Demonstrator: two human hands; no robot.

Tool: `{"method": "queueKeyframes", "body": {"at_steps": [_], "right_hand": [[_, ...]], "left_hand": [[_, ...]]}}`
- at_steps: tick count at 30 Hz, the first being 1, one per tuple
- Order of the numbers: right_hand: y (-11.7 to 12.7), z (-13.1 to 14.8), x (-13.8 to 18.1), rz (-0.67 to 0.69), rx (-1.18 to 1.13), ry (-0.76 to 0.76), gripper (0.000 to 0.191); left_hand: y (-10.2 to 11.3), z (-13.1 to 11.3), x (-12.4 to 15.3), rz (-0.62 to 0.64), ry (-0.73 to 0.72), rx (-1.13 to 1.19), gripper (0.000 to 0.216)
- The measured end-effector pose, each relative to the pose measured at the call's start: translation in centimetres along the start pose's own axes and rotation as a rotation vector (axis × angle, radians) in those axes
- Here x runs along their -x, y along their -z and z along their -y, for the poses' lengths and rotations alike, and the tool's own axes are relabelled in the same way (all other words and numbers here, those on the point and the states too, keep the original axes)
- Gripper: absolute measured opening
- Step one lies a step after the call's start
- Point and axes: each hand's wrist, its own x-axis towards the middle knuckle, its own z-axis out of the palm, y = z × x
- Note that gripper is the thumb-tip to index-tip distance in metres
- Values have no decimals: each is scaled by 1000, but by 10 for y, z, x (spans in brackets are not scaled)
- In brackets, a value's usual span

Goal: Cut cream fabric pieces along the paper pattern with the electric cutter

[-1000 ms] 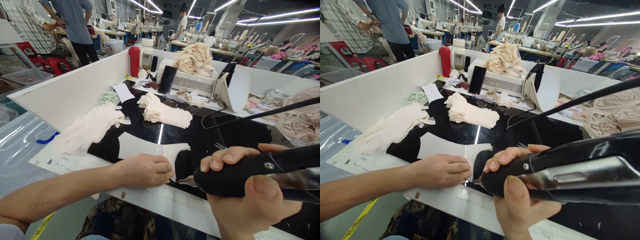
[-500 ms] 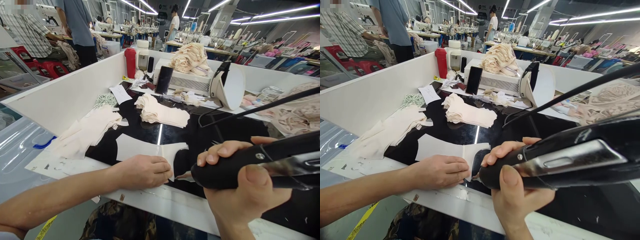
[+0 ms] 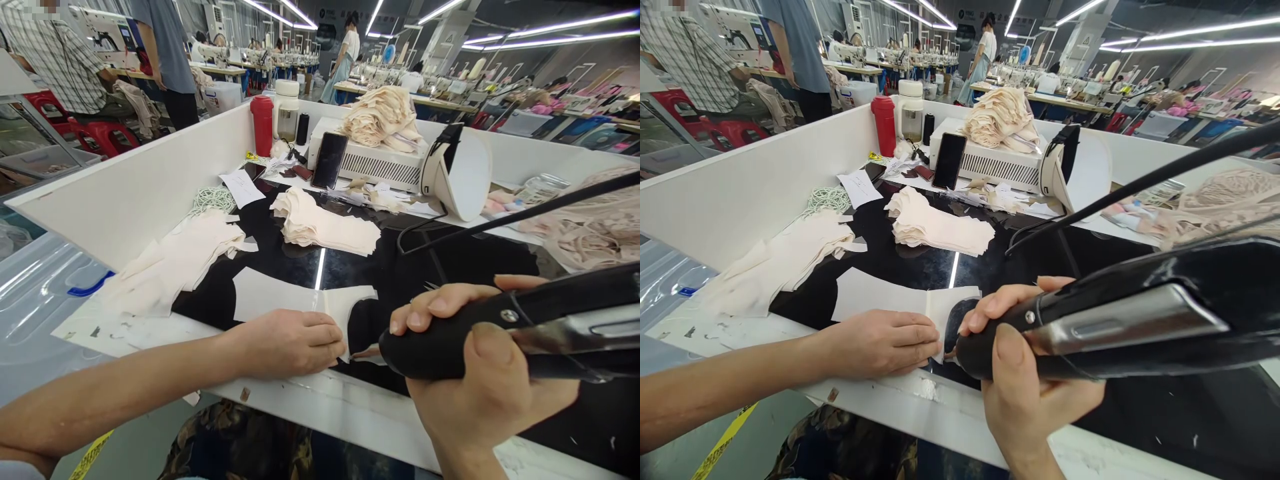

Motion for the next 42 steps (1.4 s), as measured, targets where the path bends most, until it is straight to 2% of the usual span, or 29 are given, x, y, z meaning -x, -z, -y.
{"method": "queueKeyframes", "body": {"at_steps": [5,12,24,27,30,35,38,42], "right_hand": [[0,-2,1,-27,-33,-16,38],[5,-4,6,37,-58,-30,38],[12,-7,7,97,-83,-39,44],[17,-6,-6,51,-80,-5,46],[24,-7,-24,-54,-39,23,45],[36,-20,-46,-137,18,42,45],[40,-28,-46,-105,33,70,44],[44,-33,-38,-59,45,66,47]], "left_hand": [[-1,0,1,5,-5,8,20],[-3,1,2,27,3,-4,21],[3,5,3,70,69,113,26],[6,4,5,138,71,170,26],[16,-1,3,193,79,271,27],[31,-3,-14,171,75,303,27],[24,2,-28,157,57,223,24],[2,9,-43,158,21,101,20]]}}
